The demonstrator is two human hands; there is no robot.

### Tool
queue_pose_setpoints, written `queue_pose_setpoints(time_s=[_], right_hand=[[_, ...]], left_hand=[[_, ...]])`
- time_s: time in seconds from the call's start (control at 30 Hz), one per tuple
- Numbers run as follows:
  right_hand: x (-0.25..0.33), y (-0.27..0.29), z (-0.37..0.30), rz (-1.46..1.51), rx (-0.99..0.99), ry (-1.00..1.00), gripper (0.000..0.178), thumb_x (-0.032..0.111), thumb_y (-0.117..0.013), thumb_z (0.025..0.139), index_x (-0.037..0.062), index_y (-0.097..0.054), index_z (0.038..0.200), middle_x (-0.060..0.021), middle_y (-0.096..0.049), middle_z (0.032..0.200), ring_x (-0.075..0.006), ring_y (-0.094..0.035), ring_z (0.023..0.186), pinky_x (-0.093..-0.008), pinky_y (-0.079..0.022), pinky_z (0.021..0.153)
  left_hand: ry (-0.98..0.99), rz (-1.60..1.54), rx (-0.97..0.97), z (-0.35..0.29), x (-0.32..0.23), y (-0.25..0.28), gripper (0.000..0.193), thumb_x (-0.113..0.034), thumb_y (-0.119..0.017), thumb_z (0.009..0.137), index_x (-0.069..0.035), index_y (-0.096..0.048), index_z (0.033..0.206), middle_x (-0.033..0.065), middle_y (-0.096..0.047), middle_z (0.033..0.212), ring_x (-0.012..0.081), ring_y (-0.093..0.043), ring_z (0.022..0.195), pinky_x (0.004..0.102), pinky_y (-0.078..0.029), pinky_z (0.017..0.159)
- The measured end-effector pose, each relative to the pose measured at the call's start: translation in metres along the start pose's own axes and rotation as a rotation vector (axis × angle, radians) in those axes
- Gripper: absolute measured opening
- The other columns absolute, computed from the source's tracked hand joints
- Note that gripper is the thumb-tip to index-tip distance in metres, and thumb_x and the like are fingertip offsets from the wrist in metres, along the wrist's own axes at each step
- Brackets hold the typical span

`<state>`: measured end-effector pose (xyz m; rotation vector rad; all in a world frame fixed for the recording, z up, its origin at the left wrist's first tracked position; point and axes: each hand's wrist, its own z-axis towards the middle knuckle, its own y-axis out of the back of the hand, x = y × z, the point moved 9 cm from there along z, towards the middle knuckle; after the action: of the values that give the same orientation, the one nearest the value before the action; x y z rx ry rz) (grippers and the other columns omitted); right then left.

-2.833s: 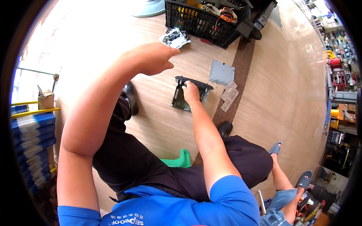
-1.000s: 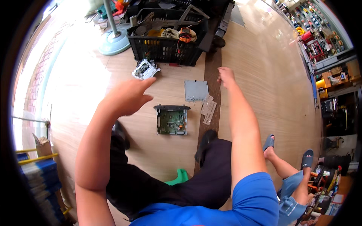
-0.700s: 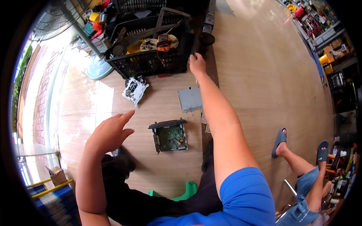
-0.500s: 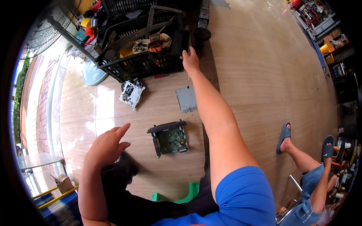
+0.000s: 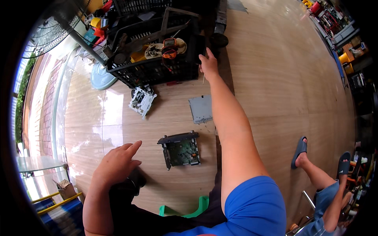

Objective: The person works on a circuit board within a small black electronic housing, using a screwdriver to tighten components and manipulating wires by hand.

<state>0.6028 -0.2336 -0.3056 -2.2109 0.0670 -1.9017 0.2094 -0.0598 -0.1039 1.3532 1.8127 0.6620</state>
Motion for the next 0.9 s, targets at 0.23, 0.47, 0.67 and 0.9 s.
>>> queue_pose_setpoints(time_s=[0.23,0.47,0.67,0.9], right_hand=[[0.016,0.009,-0.001,-0.023,-0.031,-0.014,0.059,0.009,-0.060,0.088,0.0146,-0.042,0.144,-0.0061,-0.057,0.080,-0.0145,-0.047,0.051,-0.0273,-0.035,0.042],[0.014,0.009,0.002,-0.062,0.016,-0.060,0.057,0.007,-0.058,0.090,0.0141,-0.041,0.144,-0.0061,-0.055,0.083,-0.0152,-0.045,0.053,-0.0279,-0.033,0.043],[0.011,0.007,-0.002,-0.021,-0.014,-0.119,0.064,0.015,-0.059,0.093,0.0157,-0.029,0.150,-0.0082,-0.056,0.099,-0.0145,-0.046,0.053,-0.0268,-0.033,0.042],[0.014,0.020,-0.007,-0.022,-0.078,-0.153,0.078,0.034,-0.064,0.091,0.0083,-0.022,0.151,-0.0064,-0.054,0.074,-0.0130,-0.046,0.049,-0.0281,-0.033,0.039]], left_hand=[[-0.034,-0.015,-0.019,0.002,-0.004,0.000,0.057,-0.019,-0.064,0.087,-0.006,-0.045,0.138,0.0212,-0.058,0.124,0.0382,-0.056,0.113,0.0435,-0.045,0.096],[-0.066,0.009,-0.056,0.003,-0.007,0.000,0.057,-0.019,-0.065,0.087,-0.006,-0.045,0.138,0.0208,-0.059,0.122,0.0386,-0.058,0.110,0.0440,-0.046,0.095],[-0.031,-0.017,-0.039,0.006,-0.008,-0.001,0.057,-0.019,-0.065,0.087,-0.007,-0.045,0.139,0.0205,-0.059,0.124,0.0387,-0.057,0.112,0.0444,-0.046,0.095],[-0.016,0.017,-0.032,0.014,-0.002,-0.007,0.056,-0.020,-0.065,0.088,-0.008,-0.045,0.139,0.0204,-0.059,0.123,0.0387,-0.057,0.112,0.0448,-0.046,0.095]])
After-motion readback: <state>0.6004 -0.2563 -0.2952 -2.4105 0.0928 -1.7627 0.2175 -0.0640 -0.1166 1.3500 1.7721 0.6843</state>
